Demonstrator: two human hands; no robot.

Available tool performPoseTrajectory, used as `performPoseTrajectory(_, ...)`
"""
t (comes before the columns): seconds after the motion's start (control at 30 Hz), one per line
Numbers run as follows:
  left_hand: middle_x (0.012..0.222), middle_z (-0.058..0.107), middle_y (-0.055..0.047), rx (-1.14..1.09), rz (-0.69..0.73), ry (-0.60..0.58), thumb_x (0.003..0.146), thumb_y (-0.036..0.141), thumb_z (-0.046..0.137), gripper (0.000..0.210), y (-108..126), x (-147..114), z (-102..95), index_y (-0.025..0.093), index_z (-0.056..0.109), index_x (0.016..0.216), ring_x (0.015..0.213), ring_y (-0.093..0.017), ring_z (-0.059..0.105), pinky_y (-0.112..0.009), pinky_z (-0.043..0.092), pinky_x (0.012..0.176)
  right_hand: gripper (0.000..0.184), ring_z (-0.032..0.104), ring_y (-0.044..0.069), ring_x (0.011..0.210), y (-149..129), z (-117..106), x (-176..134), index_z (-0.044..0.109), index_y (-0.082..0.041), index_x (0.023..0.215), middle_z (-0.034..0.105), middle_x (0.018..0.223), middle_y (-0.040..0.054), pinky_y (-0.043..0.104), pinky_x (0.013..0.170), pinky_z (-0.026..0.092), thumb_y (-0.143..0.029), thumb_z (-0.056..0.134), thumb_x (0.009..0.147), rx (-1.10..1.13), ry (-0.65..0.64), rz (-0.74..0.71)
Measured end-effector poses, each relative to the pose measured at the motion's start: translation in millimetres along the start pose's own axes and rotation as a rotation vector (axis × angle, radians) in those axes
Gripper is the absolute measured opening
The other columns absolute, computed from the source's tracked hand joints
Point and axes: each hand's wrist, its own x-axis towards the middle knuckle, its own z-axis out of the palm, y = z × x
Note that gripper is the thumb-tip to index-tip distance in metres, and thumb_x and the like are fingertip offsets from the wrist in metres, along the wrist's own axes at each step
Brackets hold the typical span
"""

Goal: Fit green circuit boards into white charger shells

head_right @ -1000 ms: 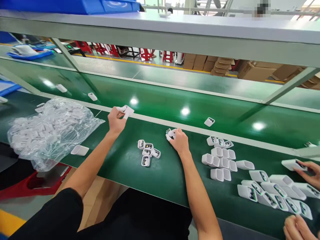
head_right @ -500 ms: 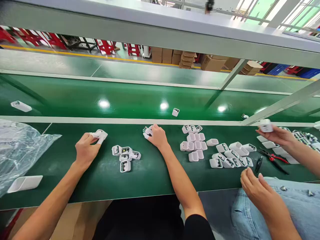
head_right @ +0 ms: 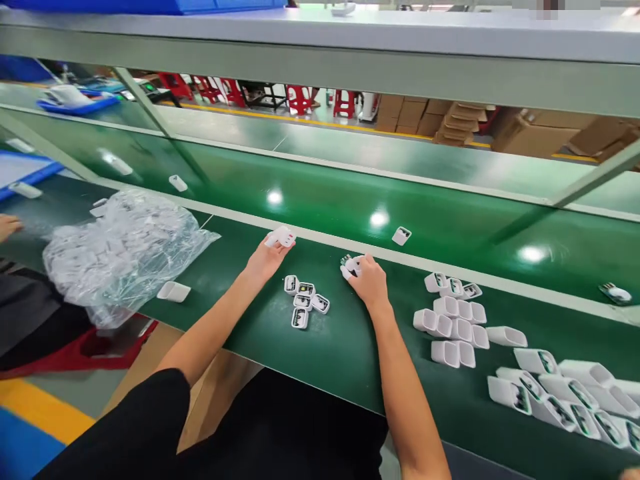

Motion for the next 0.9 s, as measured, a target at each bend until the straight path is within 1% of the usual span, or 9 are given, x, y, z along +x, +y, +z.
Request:
performPoseTrajectory(0.13,0.123,0.085,-0.015,-0.027,-0.012,0.001,0.090,0.036,0.090,0.030,-1,21,0.6,0.020,0.073,0.109,0.123,-0.030,0.083,-0.051,0.066,0.119,0.038,0.067,0.024,0.081,5,3,1,0.074,-0.023,0.100,0.072,0.101,0.0078,0.036,0.074,0.047,-0.060,0.068,0.102,-0.002,0.013,-0.023)
performPoseTrajectory(0.23,0.117,0.084,-0.013,0.032,0.016,0.001,0.090,0.033,0.089,0.032,2,47,1.7,0.020,0.072,0.114,0.117,-0.028,0.084,-0.050,0.068,0.114,0.035,0.067,0.024,0.080,6,4,1,0.074,-0.023,0.098,0.072,0.100,0.0075,0.036,0.073,0.047,-0.058,0.070,0.100,-0.001,0.013,-0.015)
performPoseTrajectory(0.43,0.103,0.072,-0.002,0.350,0.242,0.050,0.075,0.013,0.093,0.055,15,104,7.1,0.021,0.066,0.122,0.095,-0.018,0.077,-0.040,0.067,0.103,0.029,0.068,0.022,0.077,2,3,1,0.074,-0.024,0.096,0.073,0.098,0.0056,0.035,0.074,0.050,-0.053,0.073,0.098,0.020,0.029,-0.021)
performPoseTrajectory(0.57,0.099,0.068,-0.002,0.570,0.344,0.041,0.073,0.010,0.094,0.052,16,125,8.6,0.020,0.067,0.117,0.093,-0.021,0.073,-0.045,0.064,0.105,0.028,0.070,0.022,0.077,2,3,1,0.074,-0.025,0.096,0.073,0.097,0.0050,0.034,0.073,0.051,-0.052,0.074,0.098,0.029,0.038,-0.022)
performPoseTrajectory(0.63,0.102,0.068,-0.005,0.652,0.373,0.046,0.074,0.011,0.094,0.051,14,127,8.0,0.019,0.066,0.117,0.102,-0.026,0.074,-0.052,0.061,0.110,0.028,0.070,0.022,0.076,2,3,1,0.074,-0.025,0.097,0.073,0.097,0.0049,0.034,0.072,0.052,-0.053,0.074,0.099,0.036,0.043,-0.020)
performPoseTrajectory(0.7,0.118,0.068,-0.013,0.711,0.424,0.086,0.074,0.014,0.095,0.058,11,124,8.3,0.018,0.064,0.122,0.126,-0.035,0.069,-0.058,0.054,0.121,0.029,0.069,0.022,0.075,3,4,0,0.075,-0.024,0.098,0.072,0.097,0.0050,0.035,0.072,0.052,-0.053,0.074,0.099,0.048,0.052,-0.020)
performPoseTrajectory(0.8,0.145,0.060,-0.022,0.850,0.652,0.157,0.078,0.024,0.094,0.059,10,107,16.9,0.019,0.063,0.129,0.153,-0.041,0.052,-0.061,0.044,0.131,0.029,0.068,0.021,0.076,2,3,0,0.076,-0.024,0.104,0.072,0.099,0.0055,0.036,0.074,0.055,-0.052,0.074,0.099,0.077,0.068,-0.024)
performPoseTrajectory(0.87,0.137,0.066,-0.020,0.926,0.783,0.055,0.087,0.032,0.089,0.044,12,88,30.4,0.019,0.067,0.123,0.141,-0.038,0.062,-0.059,0.051,0.124,0.032,0.066,0.021,0.076,-2,1,0,0.077,-0.024,0.112,0.072,0.099,0.0054,0.037,0.076,0.057,-0.052,0.074,0.098,0.128,0.107,-0.034)
performPoseTrajectory(0.9,0.126,0.070,-0.016,0.937,0.789,-0.069,0.091,0.035,0.085,0.035,14,76,39.1,0.020,0.069,0.119,0.128,-0.034,0.069,-0.056,0.056,0.117,0.034,0.065,0.020,0.075,-6,0,0,0.077,-0.024,0.115,0.072,0.097,0.0049,0.038,0.076,0.057,-0.052,0.077,0.096,0.196,0.152,-0.035)
